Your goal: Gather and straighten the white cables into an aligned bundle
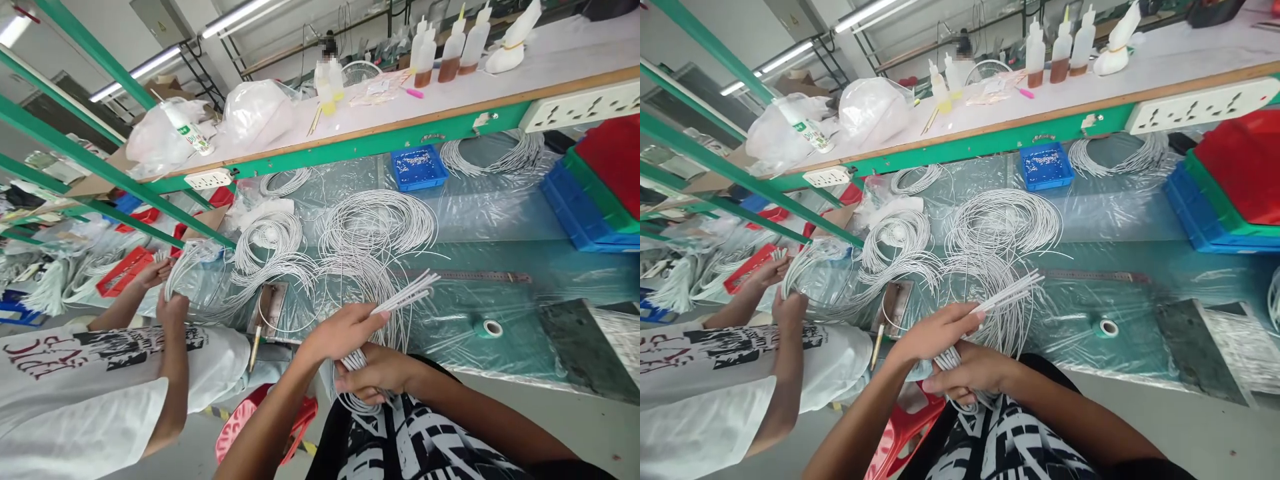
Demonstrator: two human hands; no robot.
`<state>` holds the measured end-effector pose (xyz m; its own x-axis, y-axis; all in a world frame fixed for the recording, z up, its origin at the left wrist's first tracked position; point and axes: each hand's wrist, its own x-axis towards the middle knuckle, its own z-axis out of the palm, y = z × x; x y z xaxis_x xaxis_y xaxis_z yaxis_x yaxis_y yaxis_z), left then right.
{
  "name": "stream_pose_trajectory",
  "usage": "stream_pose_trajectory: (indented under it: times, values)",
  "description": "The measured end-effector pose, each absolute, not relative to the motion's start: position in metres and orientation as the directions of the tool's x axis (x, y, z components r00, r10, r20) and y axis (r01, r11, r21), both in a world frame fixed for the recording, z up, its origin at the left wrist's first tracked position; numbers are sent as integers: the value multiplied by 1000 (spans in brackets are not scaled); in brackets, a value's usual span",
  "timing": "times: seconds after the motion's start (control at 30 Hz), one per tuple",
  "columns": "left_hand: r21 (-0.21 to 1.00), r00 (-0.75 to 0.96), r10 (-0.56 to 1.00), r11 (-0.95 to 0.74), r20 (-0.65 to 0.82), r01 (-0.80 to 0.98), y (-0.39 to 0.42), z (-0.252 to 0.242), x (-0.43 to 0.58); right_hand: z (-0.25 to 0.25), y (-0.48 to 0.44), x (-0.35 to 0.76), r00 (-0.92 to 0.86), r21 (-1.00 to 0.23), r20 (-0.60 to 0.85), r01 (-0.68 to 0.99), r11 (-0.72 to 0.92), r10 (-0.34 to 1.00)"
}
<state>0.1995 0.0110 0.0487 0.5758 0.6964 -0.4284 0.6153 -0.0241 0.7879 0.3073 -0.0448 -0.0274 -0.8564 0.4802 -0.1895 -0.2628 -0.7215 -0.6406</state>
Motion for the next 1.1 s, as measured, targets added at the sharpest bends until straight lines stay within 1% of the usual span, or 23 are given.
stream_pose_trajectory:
  times: [0.1, 0.17, 0.2, 0.27, 0.3, 0.33, 0.47, 0.57, 0.67, 0.73, 0.77, 0.83, 0.87, 0.93, 0.97, 1.0, 1.03, 1.1]
  values:
    - [789, 618, 643, -33, -453, 614, 14, 49, 198, -28, -40, 310, -912, -625, -146, -216, -750, 383]
    - [821, 641, 591, 65, -489, 567, 19, 48, 196, -28, -37, 310, -929, -639, -127, -192, -745, 348]
    - [838, 647, 573, 141, -504, 527, 22, 47, 195, -29, -35, 310, -926, -649, -126, -194, -735, 356]
    - [851, 634, 576, 267, -517, 452, 27, 47, 195, -29, -34, 309, -917, -673, -129, -199, -712, 377]
    - [854, 620, 593, 279, -513, 439, 28, 47, 195, -28, -33, 308, -913, -681, -134, -197, -705, 385]
    - [855, 612, 610, 251, -504, 454, 29, 47, 196, -28, -34, 308, -906, -682, -147, -198, -704, 397]
    - [836, 653, 619, 10, -436, 549, 26, 52, 198, -30, -33, 308, -863, -660, -173, -256, -706, 475]
    - [818, 637, 668, -72, -385, 570, 30, 56, 192, -36, -30, 311, -850, -642, -152, -304, -704, 505]
    - [773, 517, 783, -75, -346, 630, 39, 57, 179, -46, -25, 314, -834, -571, -79, -411, -711, 545]
    - [768, 373, 889, -39, -265, 639, 41, 54, 172, -53, -19, 316, -795, -485, -43, -513, -708, 605]
    - [780, 285, 935, -14, -212, 626, 39, 51, 169, -56, -15, 317, -760, -432, -56, -566, -702, 648]
    - [820, 135, 982, 33, -134, 571, 26, 42, 170, -60, -6, 320, -673, -329, -137, -661, -675, 727]
    - [837, 84, 988, 62, -127, 544, 15, 36, 173, -62, -2, 321, -625, -288, -190, -702, -652, 757]
    - [849, 49, 988, 103, -150, 519, -10, 20, 184, -62, 6, 322, -535, -228, -293, -765, -602, 792]
    - [843, 62, 988, 87, -142, 530, -22, 11, 190, -61, 8, 321, -501, -209, -335, -787, -581, 798]
    - [824, 82, 992, 35, -99, 565, -33, 3, 196, -60, 10, 320, -470, -197, -367, -805, -560, 803]
    - [793, 104, 994, -37, -34, 608, -41, -6, 201, -59, 11, 318, -438, -192, -390, -821, -537, 810]
    - [694, 150, 981, -192, 122, 694, -50, -19, 207, -57, 12, 313, -386, -200, -413, -845, -496, 825]
